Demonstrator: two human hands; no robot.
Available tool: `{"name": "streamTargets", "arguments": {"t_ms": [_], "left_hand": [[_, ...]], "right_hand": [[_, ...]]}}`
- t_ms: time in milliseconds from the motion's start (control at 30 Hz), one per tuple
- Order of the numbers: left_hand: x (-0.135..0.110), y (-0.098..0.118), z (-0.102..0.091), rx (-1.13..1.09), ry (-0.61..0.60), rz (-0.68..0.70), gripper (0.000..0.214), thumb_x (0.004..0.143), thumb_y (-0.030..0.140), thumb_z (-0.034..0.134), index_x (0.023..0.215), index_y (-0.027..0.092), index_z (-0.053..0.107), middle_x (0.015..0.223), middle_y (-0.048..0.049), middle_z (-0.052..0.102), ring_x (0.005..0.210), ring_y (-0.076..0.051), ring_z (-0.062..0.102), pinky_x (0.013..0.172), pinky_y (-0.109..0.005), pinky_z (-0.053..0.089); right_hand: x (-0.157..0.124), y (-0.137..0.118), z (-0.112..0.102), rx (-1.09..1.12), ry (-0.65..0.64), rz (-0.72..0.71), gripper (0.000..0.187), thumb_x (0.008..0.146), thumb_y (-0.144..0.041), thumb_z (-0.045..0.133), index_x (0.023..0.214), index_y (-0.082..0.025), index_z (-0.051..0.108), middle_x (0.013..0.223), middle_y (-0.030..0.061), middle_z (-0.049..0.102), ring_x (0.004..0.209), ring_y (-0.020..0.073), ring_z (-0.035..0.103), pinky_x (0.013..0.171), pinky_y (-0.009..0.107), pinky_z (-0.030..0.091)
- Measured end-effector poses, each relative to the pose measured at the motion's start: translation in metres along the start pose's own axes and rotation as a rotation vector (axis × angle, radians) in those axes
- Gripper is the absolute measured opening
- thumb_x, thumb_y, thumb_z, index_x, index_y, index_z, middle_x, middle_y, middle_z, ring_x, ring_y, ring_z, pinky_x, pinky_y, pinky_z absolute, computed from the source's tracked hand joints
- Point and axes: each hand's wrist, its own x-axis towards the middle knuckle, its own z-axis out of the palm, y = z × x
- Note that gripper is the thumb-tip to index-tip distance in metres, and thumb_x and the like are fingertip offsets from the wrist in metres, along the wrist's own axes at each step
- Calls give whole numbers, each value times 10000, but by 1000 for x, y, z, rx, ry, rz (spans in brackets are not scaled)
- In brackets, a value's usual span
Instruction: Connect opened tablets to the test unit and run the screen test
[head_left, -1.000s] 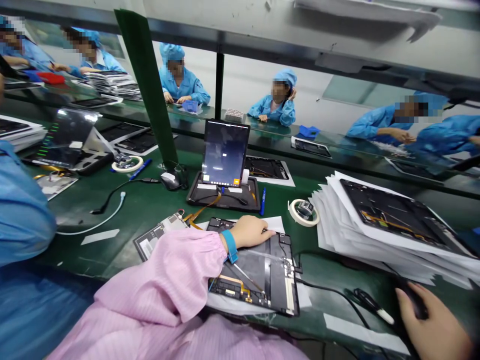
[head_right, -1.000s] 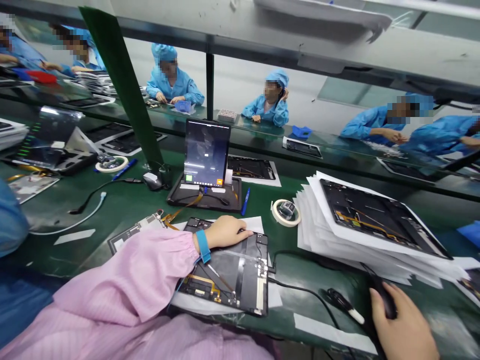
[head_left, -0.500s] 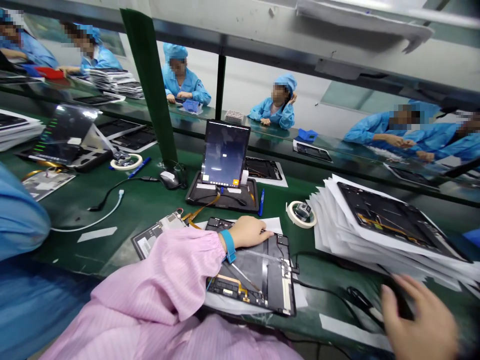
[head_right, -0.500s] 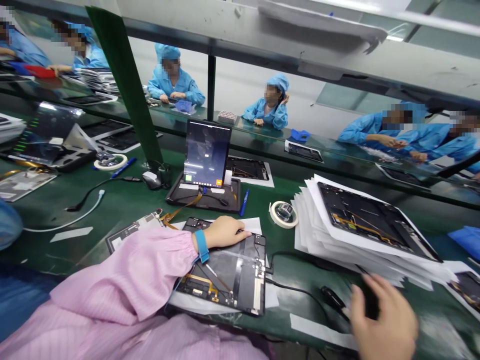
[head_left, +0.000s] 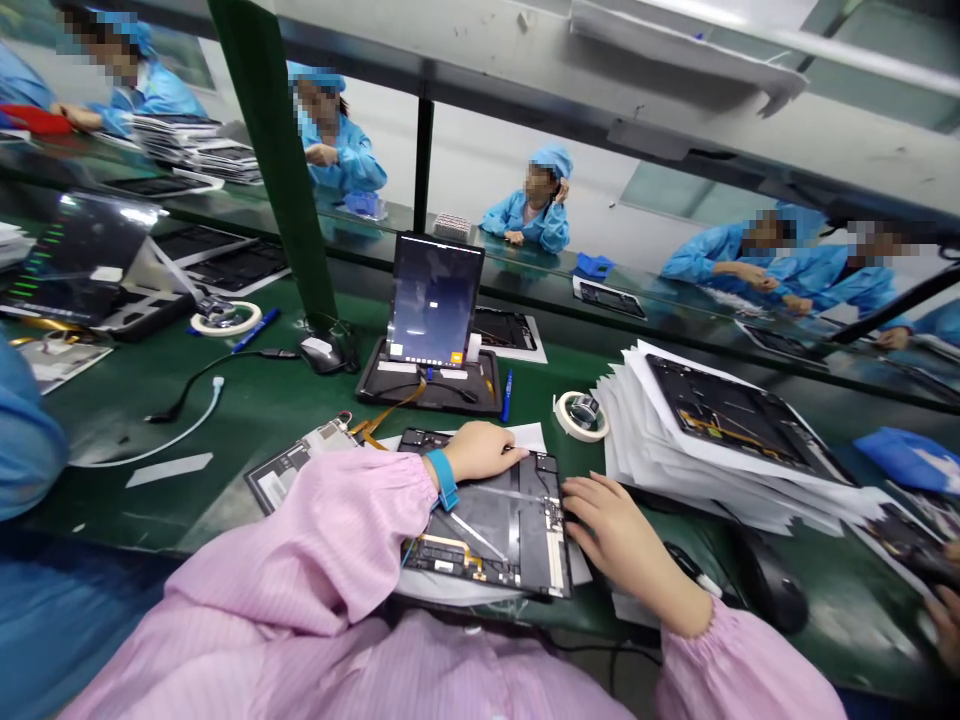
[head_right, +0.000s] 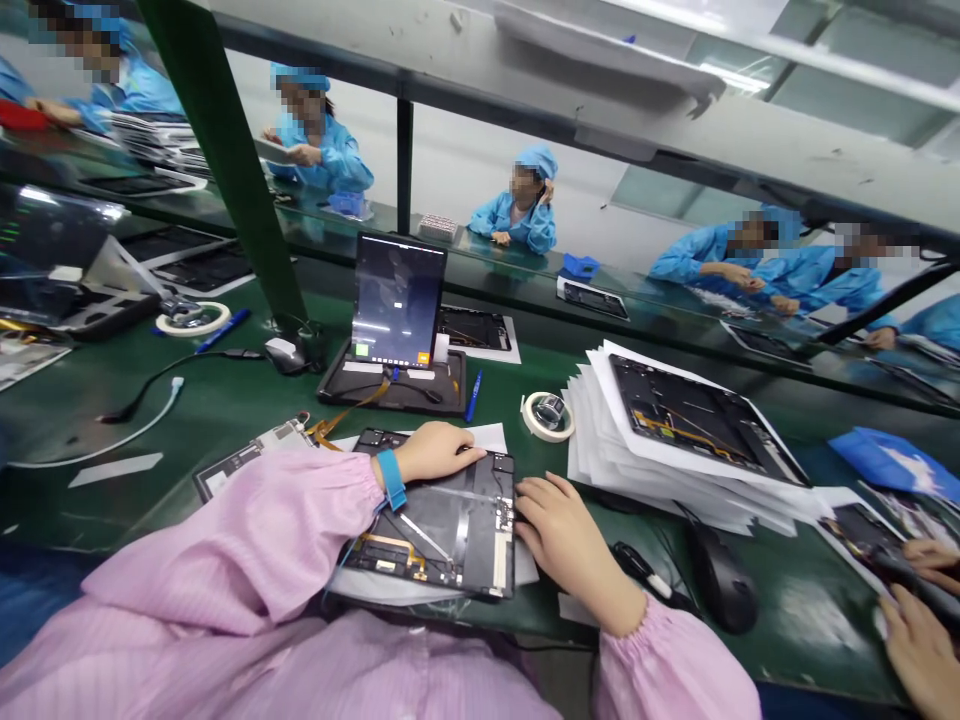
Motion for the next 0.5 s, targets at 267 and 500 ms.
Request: {"name": "streamTargets", "arguments": {"t_ms": [267, 500], "left_hand": [[-1, -2, 2, -25, 14, 21, 531, 903, 571, 337, 823, 187, 695, 813, -71, 706, 778, -209, 647, 615, -270, 407], [-3, -4, 1, -35, 7, 49, 507, 901, 573, 356, 868, 202, 699, 848, -62, 712, 795, -200, 647, 651, -262, 420]], "right_hand": [[22, 9, -20, 328, -245, -95, 102, 890, -203, 521, 872, -193, 621, 958, 52, 664, 1150, 227, 529, 980, 401, 423], [18, 8, -25, 338, -284, -85, 168, 903, -285, 513, 970, -206, 645, 1061, 70, 656, 1148, 235, 529, 1012, 410, 405]]}}
